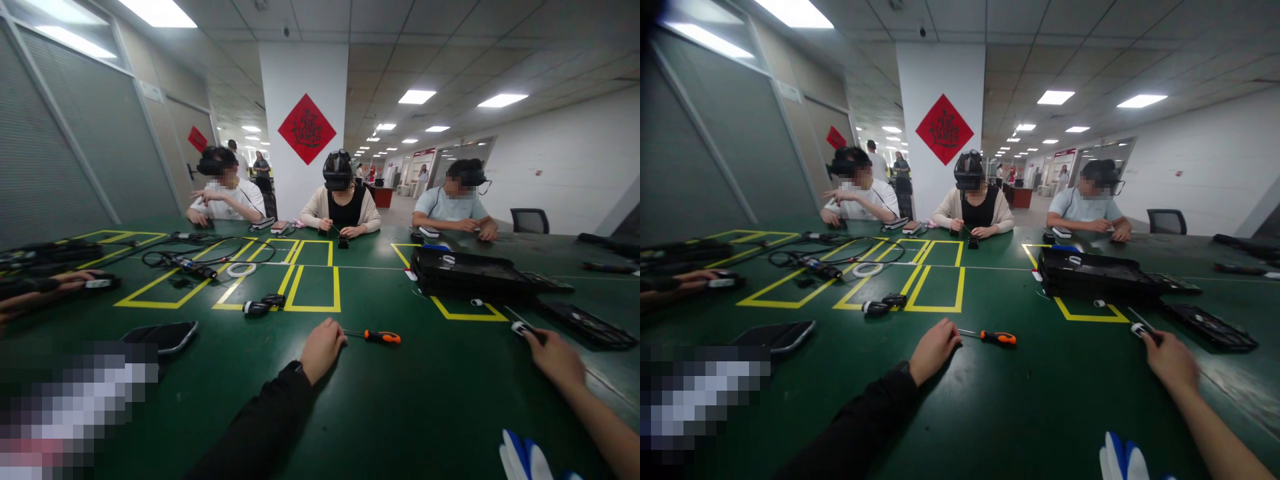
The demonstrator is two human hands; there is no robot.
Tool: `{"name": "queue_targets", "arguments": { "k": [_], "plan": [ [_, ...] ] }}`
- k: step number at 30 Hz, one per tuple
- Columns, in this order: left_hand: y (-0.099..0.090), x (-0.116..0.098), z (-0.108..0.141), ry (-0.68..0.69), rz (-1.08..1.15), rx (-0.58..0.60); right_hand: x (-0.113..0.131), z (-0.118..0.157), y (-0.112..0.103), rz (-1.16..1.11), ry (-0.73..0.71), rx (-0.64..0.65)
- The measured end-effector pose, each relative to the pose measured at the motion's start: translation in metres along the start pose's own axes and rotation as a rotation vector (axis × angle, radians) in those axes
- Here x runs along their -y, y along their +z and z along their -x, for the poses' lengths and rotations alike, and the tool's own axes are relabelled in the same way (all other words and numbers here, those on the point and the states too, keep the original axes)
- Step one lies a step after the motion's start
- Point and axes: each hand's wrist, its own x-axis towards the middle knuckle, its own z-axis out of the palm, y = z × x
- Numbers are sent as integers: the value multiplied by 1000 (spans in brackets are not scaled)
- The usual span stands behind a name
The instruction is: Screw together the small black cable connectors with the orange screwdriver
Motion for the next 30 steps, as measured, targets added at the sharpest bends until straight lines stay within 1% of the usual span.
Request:
{"name": "queue_targets", "arguments": {
  "k": [2, 4, 6, 7, 8, 9, 10, 11, 12, 13, 15, 17, 19, 20, 22, 24, 26, 30],
  "plan": [
    [0, 3, -2, -16, 61, -40, -22, -9, -12, 84, 35, 13],
    [0, 8, -6, -58, 147, -80, -35, -14, -19, 148, 33, 65],
    [1, 14, -9, -118, 253, -124, -35, -14, -23, 228, 15, 97],
    [2, 16, -11, -151, 312, -153, -29, -11, -23, 285, 8, 77],
    [2, 17, -12, -182, 373, -183, -20, -8, -23, 353, -3, 26],
    [2, 17, -13, -206, 434, -213, -5, -3, -21, 418, -12, -65],
    [2, 16, -14, -224, 490, -240, 13, 4, -19, 460, -44, -150],
    [2, 14, -14, -228, 536, -260, 36, 13, -16, 467, -120, -174],
    [1, 10, -14, -222, 573, -279, 62, 23, -12, 438, -219, -97],
    [1, 6, -13, -208, 593, -288, 91, 35, -7, 376, -321, 40],
    [0, -7, -11, -156, 610, -295, 151, 66, 2, 177, -437, 321],
    [1, -21, -8, -101, 619, -259, 207, 104, 9, 1, -561, 563],
    [3, -33, -3, -60, 629, -193, 250, 141, 16, -140, -669, 719],
    [4, -38, -1, -46, 640, -168, 265, 157, 19, -196, -696, 770],
    [7, -44, 3, -20, 673, -107, 283, 181, 25, -261, -732, 846],
    [9, -46, 5, -5, 706, -66, 288, 193, 32, -296, -751, 867],
    [9, -46, 5, -9, 737, -64, 287, 197, 38, -327, -743, 873],
    [8, -44, 4, -17, 817, -47, 284, 196, 44, -413, -674, 868]
  ]
}}
